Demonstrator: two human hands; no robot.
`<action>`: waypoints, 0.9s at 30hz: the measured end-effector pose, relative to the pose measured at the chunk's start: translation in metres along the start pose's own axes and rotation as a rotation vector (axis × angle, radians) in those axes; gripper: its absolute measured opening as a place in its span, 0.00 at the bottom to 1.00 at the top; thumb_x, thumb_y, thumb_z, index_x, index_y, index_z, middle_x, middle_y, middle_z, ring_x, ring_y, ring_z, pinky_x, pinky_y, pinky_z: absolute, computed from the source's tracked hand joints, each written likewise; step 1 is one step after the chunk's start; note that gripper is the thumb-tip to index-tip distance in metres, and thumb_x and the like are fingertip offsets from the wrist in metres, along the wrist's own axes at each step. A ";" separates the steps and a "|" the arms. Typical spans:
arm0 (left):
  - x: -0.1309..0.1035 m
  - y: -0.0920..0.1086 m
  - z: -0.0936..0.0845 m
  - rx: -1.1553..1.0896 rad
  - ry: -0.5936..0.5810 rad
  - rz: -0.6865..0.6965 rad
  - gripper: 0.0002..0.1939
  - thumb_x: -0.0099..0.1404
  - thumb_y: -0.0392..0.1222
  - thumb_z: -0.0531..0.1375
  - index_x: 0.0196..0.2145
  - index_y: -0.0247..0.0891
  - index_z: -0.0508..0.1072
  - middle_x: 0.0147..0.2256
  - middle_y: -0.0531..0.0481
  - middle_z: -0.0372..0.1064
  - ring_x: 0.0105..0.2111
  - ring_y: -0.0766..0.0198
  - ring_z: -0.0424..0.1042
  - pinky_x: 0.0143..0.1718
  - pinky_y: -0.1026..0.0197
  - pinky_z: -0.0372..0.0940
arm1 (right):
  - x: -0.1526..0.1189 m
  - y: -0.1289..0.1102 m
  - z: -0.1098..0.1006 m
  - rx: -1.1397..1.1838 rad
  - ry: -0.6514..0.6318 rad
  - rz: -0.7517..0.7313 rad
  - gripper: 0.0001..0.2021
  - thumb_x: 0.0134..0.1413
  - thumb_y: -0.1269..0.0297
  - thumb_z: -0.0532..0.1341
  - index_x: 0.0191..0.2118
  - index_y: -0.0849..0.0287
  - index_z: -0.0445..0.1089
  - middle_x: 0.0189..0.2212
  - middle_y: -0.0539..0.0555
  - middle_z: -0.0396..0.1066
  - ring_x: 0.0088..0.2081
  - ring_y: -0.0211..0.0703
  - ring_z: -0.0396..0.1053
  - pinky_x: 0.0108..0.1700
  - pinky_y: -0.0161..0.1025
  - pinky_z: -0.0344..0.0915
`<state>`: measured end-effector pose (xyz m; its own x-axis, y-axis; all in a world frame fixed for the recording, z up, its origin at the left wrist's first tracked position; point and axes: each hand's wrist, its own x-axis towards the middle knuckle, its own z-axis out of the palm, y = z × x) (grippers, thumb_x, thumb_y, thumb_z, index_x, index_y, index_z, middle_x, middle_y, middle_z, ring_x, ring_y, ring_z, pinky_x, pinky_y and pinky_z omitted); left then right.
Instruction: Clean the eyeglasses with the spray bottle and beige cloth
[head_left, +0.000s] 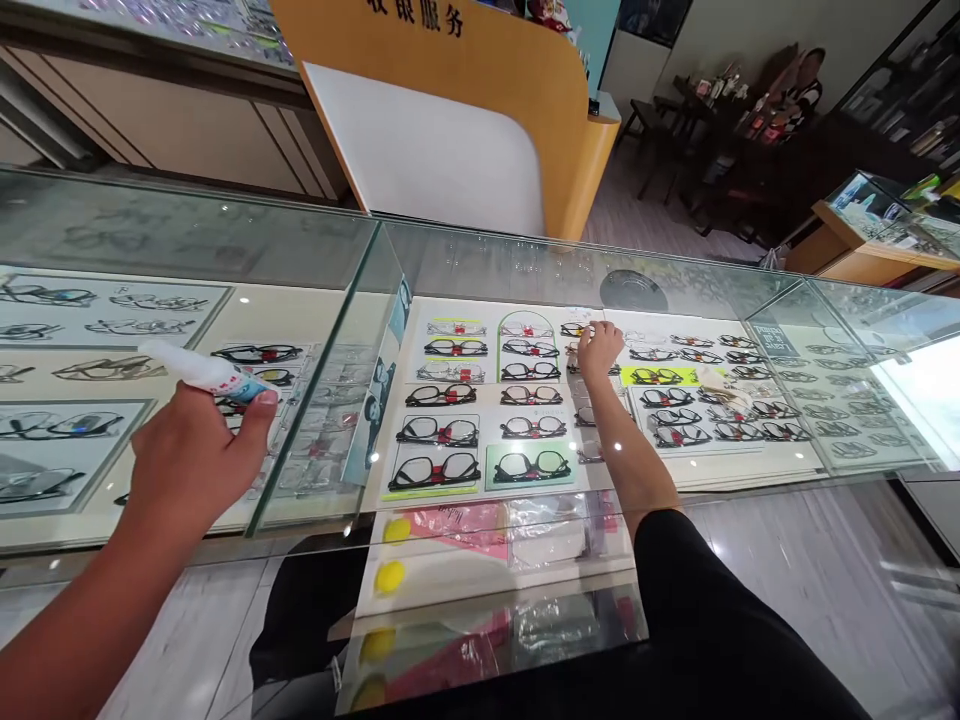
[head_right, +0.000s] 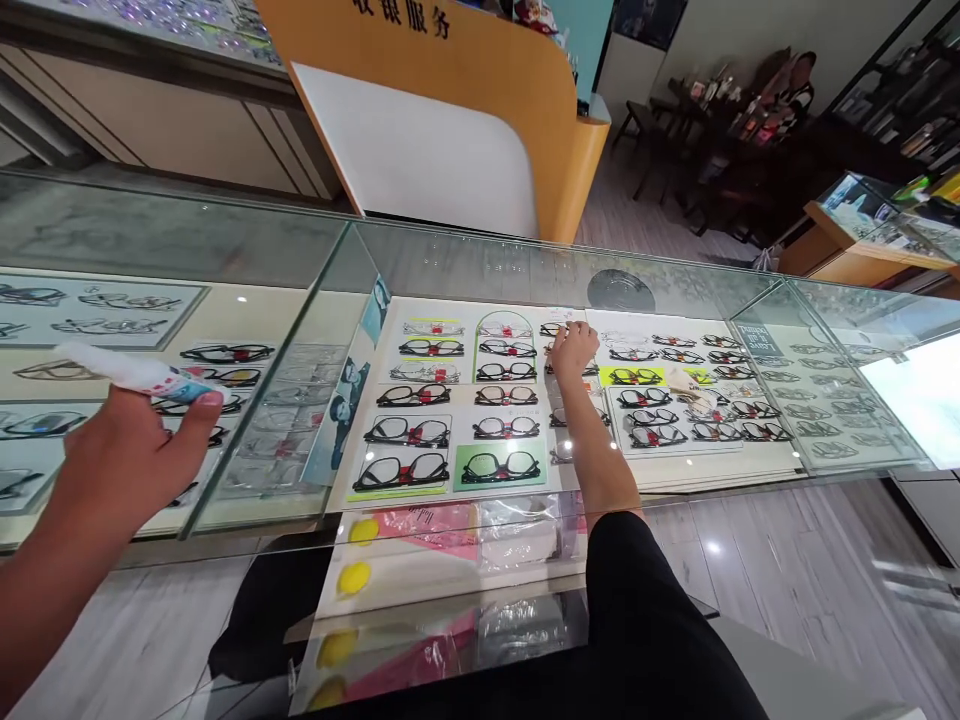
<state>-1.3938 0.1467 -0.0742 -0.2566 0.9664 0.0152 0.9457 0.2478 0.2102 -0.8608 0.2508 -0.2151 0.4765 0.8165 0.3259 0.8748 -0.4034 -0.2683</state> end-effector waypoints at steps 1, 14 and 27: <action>0.000 0.000 0.000 0.000 -0.005 -0.002 0.44 0.66 0.67 0.44 0.63 0.30 0.70 0.44 0.29 0.77 0.52 0.24 0.77 0.57 0.31 0.71 | 0.010 0.003 0.001 -0.004 -0.023 0.002 0.25 0.76 0.59 0.48 0.62 0.60 0.78 0.60 0.70 0.73 0.60 0.63 0.64 0.61 0.55 0.58; -0.003 -0.004 -0.001 -0.071 -0.026 -0.126 0.44 0.66 0.74 0.48 0.71 0.52 0.68 0.37 0.40 0.71 0.49 0.24 0.75 0.51 0.32 0.73 | 0.076 0.027 0.039 -0.159 -0.314 -0.101 0.22 0.69 0.70 0.55 0.56 0.56 0.84 0.54 0.67 0.78 0.56 0.61 0.63 0.61 0.58 0.50; -0.002 0.005 -0.004 -0.043 -0.027 -0.125 0.43 0.67 0.72 0.45 0.69 0.47 0.70 0.45 0.37 0.73 0.58 0.26 0.74 0.63 0.32 0.69 | 0.072 0.014 0.019 -0.175 -0.242 -0.157 0.23 0.71 0.72 0.50 0.55 0.60 0.82 0.54 0.69 0.77 0.55 0.62 0.63 0.58 0.59 0.51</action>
<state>-1.3897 0.1456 -0.0693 -0.3656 0.9299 -0.0400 0.8972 0.3635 0.2509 -0.8163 0.3117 -0.2127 0.3185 0.9403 0.1201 0.9476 -0.3126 -0.0656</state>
